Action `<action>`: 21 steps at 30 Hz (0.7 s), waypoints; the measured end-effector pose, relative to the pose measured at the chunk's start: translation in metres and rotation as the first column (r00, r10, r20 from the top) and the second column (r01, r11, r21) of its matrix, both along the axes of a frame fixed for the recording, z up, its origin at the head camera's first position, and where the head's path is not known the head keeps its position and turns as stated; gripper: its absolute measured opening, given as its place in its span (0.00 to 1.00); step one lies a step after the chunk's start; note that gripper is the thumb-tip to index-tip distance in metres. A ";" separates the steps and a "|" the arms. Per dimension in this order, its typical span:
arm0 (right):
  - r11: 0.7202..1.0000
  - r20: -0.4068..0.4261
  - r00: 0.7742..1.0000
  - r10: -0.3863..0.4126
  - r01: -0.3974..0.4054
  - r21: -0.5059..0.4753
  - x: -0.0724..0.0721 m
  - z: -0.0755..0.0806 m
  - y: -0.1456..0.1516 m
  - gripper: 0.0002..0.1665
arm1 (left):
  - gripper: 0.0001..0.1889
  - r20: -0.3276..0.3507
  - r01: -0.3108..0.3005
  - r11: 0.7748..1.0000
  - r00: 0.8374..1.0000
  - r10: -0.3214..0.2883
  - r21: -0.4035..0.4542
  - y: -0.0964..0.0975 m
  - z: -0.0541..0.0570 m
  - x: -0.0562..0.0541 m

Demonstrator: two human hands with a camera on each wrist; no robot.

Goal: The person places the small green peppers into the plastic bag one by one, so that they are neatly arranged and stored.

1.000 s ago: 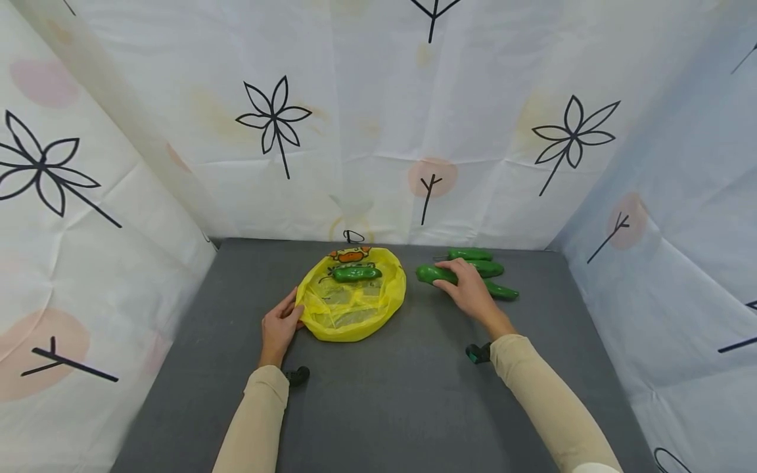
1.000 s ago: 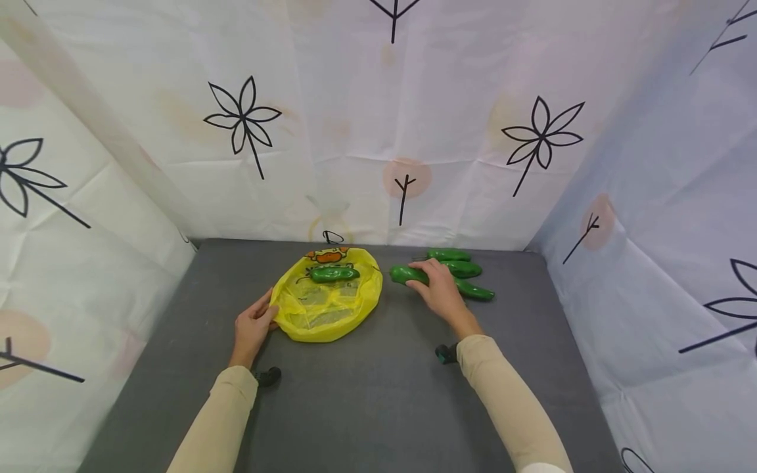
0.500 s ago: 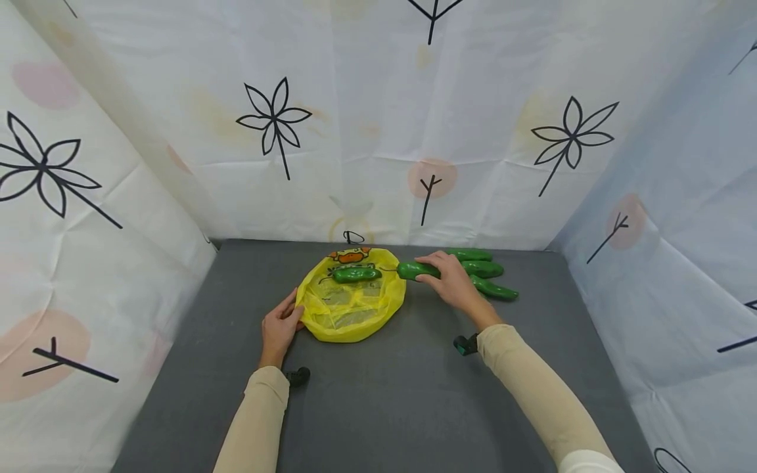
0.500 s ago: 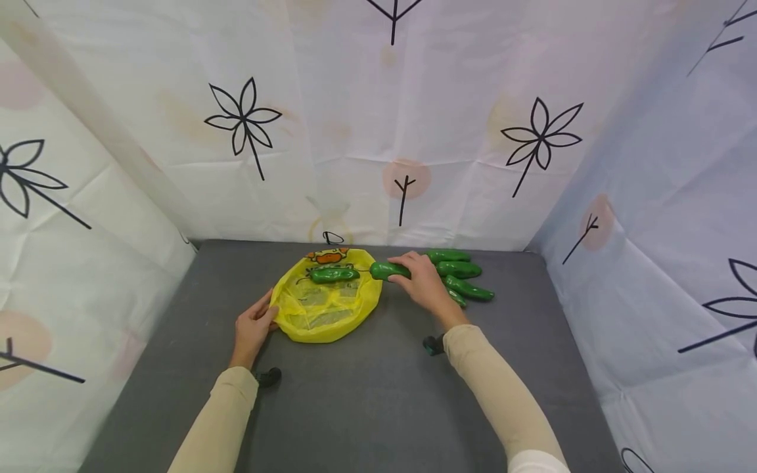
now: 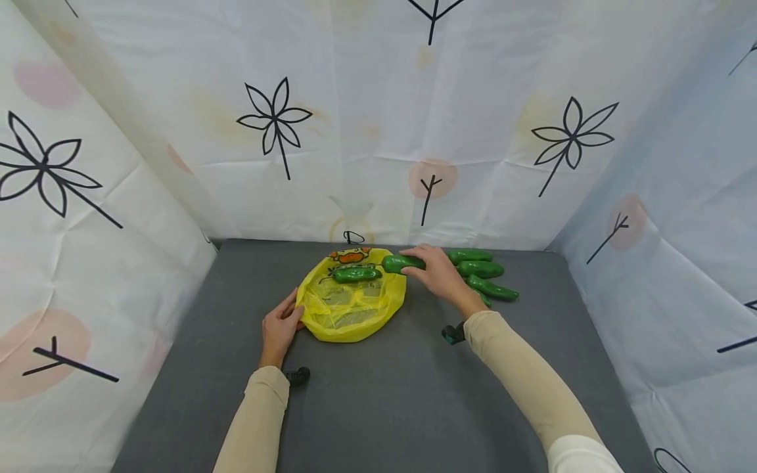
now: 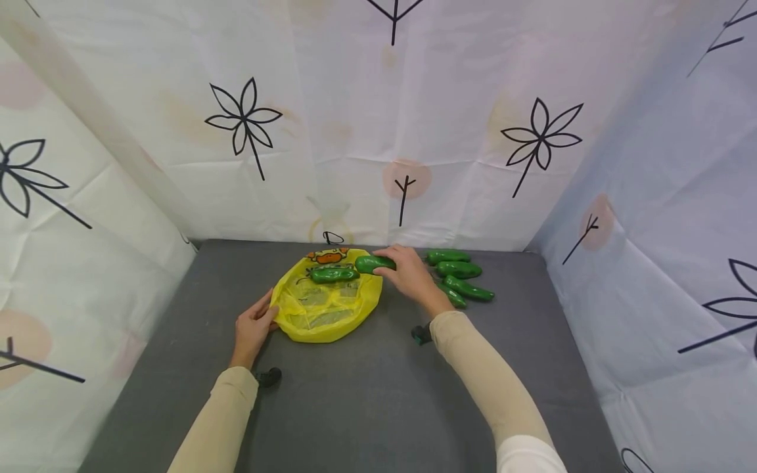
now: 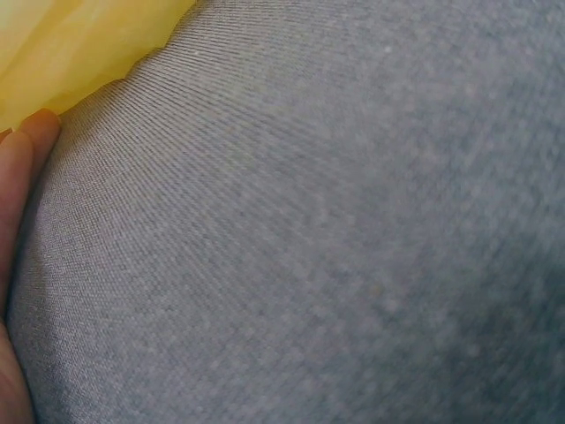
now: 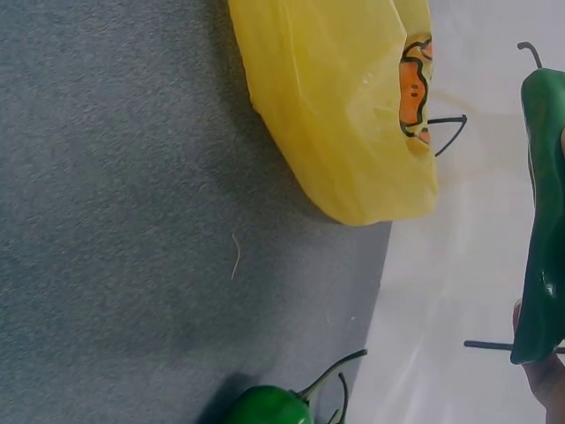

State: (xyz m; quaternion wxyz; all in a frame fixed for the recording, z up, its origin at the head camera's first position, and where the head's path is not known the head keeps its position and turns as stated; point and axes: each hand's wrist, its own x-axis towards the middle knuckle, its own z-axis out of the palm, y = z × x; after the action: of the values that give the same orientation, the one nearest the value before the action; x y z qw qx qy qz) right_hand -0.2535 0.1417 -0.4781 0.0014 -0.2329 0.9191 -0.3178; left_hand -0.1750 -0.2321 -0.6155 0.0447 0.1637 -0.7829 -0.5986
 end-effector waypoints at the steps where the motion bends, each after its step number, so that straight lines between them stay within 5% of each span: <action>1: 1.000 -0.002 1.000 0.003 -0.003 0.006 -0.001 0.000 -0.002 0.26 | 0.25 0.001 0.000 1.000 1.000 0.000 0.003 0.000 0.000 0.000; 21: 0.998 0.052 0.997 0.060 -0.059 -0.005 -0.023 -0.001 -0.035 0.24 | 0.25 -0.010 0.000 1.000 1.000 0.000 0.028 0.000 0.000 0.000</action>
State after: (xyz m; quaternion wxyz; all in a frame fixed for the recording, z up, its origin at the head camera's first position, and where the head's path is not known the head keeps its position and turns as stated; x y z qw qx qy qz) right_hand -0.2766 0.1065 -0.4791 0.0345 -0.2518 0.9110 -0.3249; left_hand -0.1753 -0.2316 -0.6155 0.0462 0.1612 -0.7741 -0.6104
